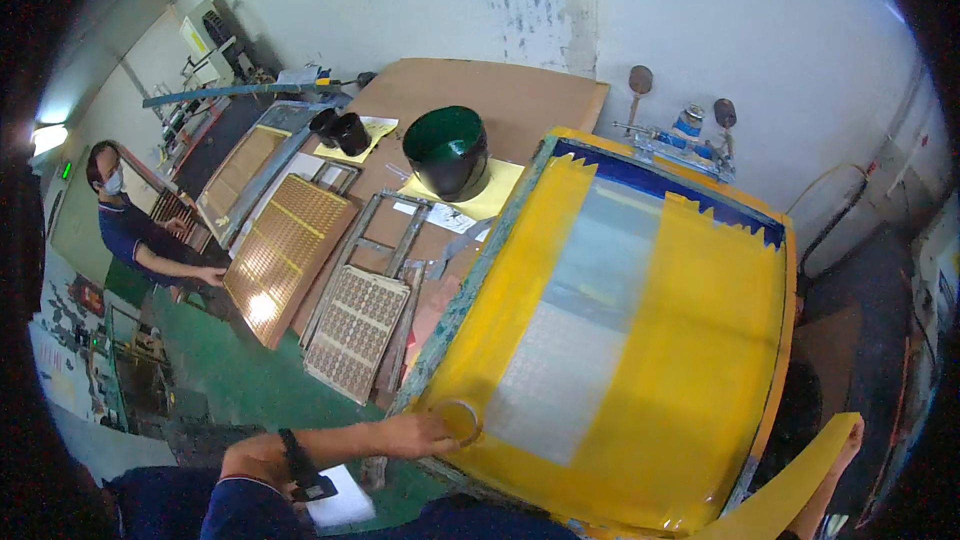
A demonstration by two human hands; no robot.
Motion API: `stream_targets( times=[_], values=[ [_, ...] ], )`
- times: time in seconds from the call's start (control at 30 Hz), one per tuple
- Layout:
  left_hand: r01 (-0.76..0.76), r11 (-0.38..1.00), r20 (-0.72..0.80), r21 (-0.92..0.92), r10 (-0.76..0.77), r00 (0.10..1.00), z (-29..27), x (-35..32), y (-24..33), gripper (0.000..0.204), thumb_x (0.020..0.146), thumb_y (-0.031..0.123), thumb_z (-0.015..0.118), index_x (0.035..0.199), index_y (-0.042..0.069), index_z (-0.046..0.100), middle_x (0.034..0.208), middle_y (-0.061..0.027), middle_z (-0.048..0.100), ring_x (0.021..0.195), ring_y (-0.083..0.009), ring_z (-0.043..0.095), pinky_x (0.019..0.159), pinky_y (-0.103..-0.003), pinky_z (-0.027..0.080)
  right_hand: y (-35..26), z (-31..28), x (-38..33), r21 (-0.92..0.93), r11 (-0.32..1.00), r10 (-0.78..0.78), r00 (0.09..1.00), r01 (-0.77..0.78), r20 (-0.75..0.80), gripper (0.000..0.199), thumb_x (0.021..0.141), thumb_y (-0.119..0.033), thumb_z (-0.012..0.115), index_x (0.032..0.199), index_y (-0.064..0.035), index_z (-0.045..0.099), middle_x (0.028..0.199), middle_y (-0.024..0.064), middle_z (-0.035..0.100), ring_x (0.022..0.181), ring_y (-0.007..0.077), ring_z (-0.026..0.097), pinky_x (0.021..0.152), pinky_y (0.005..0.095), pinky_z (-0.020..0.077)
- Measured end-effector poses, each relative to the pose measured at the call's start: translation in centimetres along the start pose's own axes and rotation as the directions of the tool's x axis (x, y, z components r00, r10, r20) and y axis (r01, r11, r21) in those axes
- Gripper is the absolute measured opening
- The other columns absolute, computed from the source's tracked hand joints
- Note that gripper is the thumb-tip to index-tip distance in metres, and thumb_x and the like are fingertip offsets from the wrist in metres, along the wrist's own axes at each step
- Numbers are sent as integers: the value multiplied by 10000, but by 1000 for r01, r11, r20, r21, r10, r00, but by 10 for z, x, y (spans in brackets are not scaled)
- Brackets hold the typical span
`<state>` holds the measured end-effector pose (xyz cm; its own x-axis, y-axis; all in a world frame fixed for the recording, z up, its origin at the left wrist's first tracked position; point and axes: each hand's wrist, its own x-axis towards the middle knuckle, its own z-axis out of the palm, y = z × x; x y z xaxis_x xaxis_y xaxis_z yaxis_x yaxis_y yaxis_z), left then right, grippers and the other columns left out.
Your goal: Applying yellow adhesive tape to seal the edges of a screen printing frame.
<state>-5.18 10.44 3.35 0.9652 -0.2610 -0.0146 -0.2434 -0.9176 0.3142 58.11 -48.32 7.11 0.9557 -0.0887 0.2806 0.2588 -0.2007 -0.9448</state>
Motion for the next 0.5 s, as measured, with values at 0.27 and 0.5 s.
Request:
stream_targets(
  times=[0.27, 0.5],
  values=[
    [-22, 915, -417, -402, -162, 894, -165, 69, 29, 388, 924, 242, 659, 1204, -9, 563, 1012, -133, 649, 860, -343, 659, 738, -411, 554, 3, 5, 4, -143, 990, 24, 993, -7, 118, 152, 970, -163, 574, 1015, -43, 656, 890, 11, 633, 793, 145, 585, 716, 265, 476],
    [-501, 719, -618, -482, 127, 776, -255, 172, 48, 252, 899, 207, 690, 1072, 28, 645, 1042, -117, 667, 919, -323, 671, 791, -403, 557, 30, 19, 26, -218, 974, 7, 946, 67, 324, 184, 966, -133, 626, 1118, -33, 651, 910, -17, 614, 788, 92, 552, 705, 234, 451]
  ],
)
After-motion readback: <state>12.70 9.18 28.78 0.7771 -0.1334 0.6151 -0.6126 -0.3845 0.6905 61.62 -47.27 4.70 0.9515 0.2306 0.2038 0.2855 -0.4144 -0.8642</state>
